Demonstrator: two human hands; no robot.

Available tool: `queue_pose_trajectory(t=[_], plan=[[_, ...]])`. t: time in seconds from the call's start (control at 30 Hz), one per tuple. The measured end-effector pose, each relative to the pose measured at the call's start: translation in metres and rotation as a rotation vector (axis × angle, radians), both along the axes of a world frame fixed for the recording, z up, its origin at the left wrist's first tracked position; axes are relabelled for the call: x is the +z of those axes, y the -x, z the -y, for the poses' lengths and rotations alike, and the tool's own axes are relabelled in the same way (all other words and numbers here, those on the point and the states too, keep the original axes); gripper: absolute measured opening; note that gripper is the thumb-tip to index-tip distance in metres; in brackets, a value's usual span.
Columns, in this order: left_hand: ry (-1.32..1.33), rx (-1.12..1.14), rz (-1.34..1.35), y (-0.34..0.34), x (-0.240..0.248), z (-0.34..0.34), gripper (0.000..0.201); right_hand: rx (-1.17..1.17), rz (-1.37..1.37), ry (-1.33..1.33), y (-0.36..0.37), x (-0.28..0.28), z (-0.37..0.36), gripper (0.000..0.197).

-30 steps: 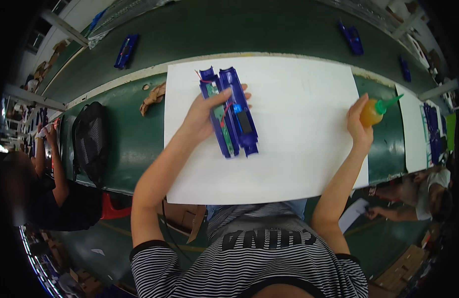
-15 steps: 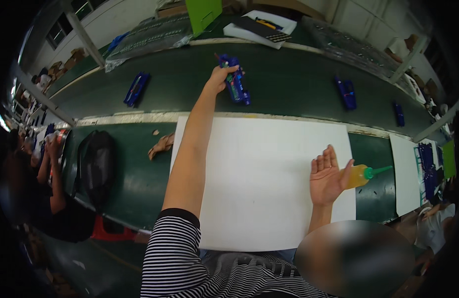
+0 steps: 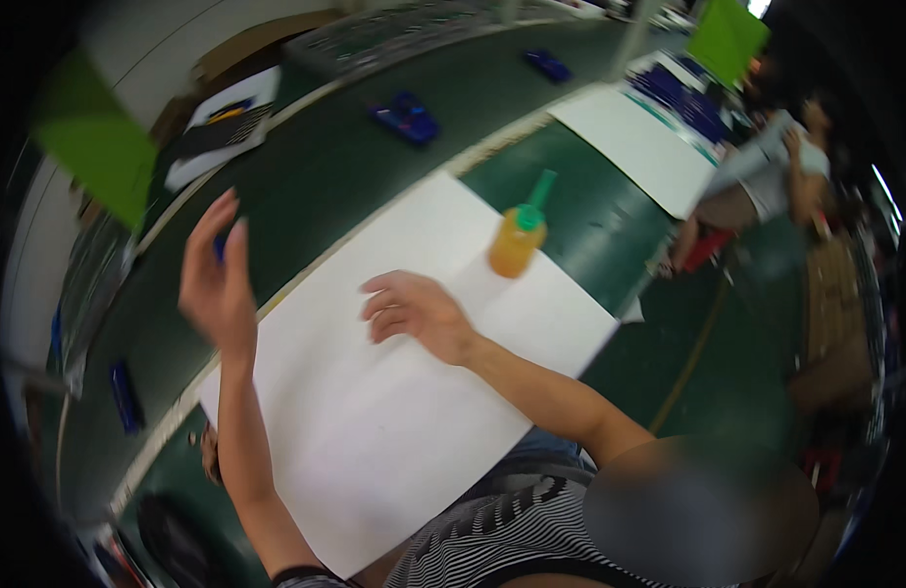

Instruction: Assemble blue plastic housing components and apply liquid glue from a squeeze bottle.

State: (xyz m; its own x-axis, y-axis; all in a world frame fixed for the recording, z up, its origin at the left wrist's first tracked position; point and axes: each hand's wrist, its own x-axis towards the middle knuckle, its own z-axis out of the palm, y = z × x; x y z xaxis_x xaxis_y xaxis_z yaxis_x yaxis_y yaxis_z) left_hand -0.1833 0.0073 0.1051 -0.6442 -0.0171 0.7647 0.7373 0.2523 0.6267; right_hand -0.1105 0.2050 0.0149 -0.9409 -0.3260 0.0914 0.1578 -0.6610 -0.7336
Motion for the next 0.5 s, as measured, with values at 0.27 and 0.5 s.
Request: queue_pose_trajectory(t=[0.27, 0.5], plan=[[-0.448, -0.532, -0.972, -0.19, 0.081, -0.016, 0.028, 0.008, 0.065, -0.097, -0.013, -0.002, 0.013, 0.034], [-0.889, -0.643, -1.242, -0.194, 0.06, -0.006, 0.014, -0.009, 0.176, -0.277, 0.013, -0.001, 0.032, 0.025]])
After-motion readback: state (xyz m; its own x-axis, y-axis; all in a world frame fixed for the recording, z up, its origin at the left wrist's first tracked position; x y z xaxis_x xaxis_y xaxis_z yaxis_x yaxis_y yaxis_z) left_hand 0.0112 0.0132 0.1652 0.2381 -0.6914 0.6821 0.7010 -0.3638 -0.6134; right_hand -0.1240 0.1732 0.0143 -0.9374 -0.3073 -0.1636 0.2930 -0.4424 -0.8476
